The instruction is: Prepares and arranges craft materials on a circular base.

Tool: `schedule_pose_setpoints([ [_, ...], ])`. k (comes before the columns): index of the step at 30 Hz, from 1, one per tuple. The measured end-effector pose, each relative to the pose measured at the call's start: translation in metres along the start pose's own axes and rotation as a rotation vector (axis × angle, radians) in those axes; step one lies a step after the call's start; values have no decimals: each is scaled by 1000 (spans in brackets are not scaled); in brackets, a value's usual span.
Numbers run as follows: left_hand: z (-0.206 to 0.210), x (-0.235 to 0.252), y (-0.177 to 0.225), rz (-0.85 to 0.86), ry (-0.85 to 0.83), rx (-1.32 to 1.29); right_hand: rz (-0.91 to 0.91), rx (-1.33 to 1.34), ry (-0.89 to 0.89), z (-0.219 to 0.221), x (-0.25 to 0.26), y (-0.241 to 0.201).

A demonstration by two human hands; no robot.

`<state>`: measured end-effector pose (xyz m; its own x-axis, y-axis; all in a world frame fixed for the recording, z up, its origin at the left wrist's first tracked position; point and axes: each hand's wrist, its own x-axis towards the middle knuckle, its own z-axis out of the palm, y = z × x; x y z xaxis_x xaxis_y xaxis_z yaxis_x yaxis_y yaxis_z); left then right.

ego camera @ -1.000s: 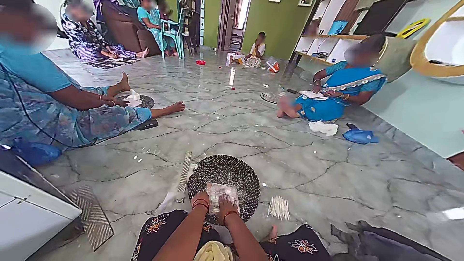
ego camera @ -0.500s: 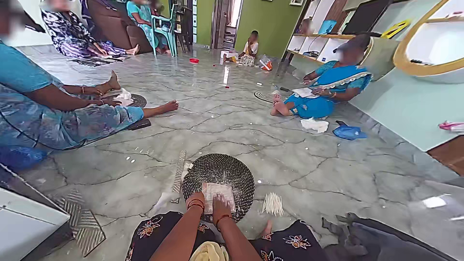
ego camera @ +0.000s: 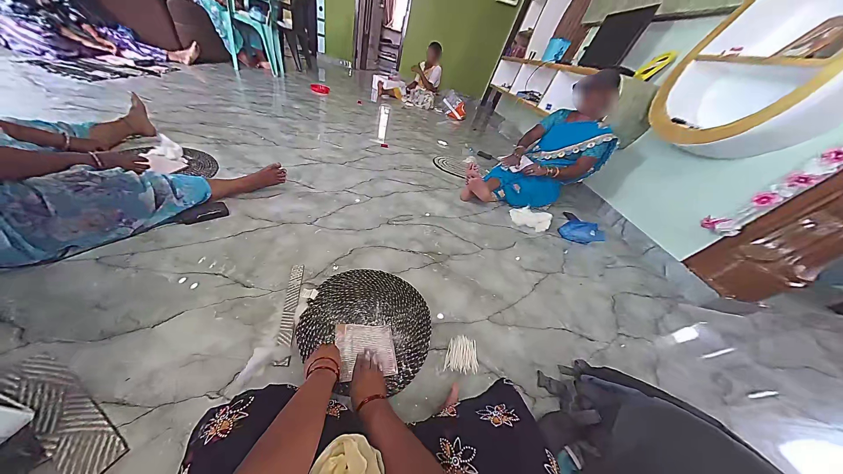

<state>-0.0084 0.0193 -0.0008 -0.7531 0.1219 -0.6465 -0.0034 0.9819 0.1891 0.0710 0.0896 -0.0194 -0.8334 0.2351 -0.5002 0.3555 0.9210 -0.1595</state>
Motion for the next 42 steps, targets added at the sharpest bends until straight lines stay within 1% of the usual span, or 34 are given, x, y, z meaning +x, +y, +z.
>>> schedule_pose_setpoints([
  [3, -5, -2, 0, -15, -10, -41, -66, -107, -21, -13, 14, 12],
  [6, -8, -2, -1, -5, -2, -44, -74, -116, -57, -13, 26, 18],
  [10, -8, -5, 1, 13, -32, -48, 7, -33, -13, -3, 12, 11],
  [13, -4, -3, 0, 10, -39, -73, 32, -66, -17, -5, 0, 6],
  [15, -9, -5, 0, 11, -44, -97, 33, -78, 34, -7, 0, 4],
  [17, -11, -5, -1, 10, -46, -125, 7, -125, 26, -8, 8, 8],
  [20, -13, -6, -1, 13, -50, -149, -72, -209, -44, -10, 22, 17],
  [23, -12, -2, 0, 23, -51, -104, -87, -195, -49, -7, 24, 19],
  [26, -6, -2, 1, 30, -59, -60, -35, -138, -21, 1, 10, 13],
  [30, -10, -7, 0, 36, -59, -89, -3, -102, 46, 0, 1, 9],
  [32, -11, -10, -2, 39, -75, -149, 18, -52, 113, -5, -1, 17],
  [34, -3, -10, -5, 39, -63, -194, 79, -30, 125, -12, -4, 29],
  [36, -5, -11, -6, 36, -56, -230, 117, -29, 172, -16, 1, 42],
  [38, -11, -9, -4, 42, -44, -232, 139, -56, 162, -23, 9, 49],
  [39, -12, -8, -3, 47, -40, -220, 121, -72, 144, -24, 11, 48],
  [42, -13, -2, -2, 53, -30, -197, -27, -127, 65, -19, 21, 37],
])
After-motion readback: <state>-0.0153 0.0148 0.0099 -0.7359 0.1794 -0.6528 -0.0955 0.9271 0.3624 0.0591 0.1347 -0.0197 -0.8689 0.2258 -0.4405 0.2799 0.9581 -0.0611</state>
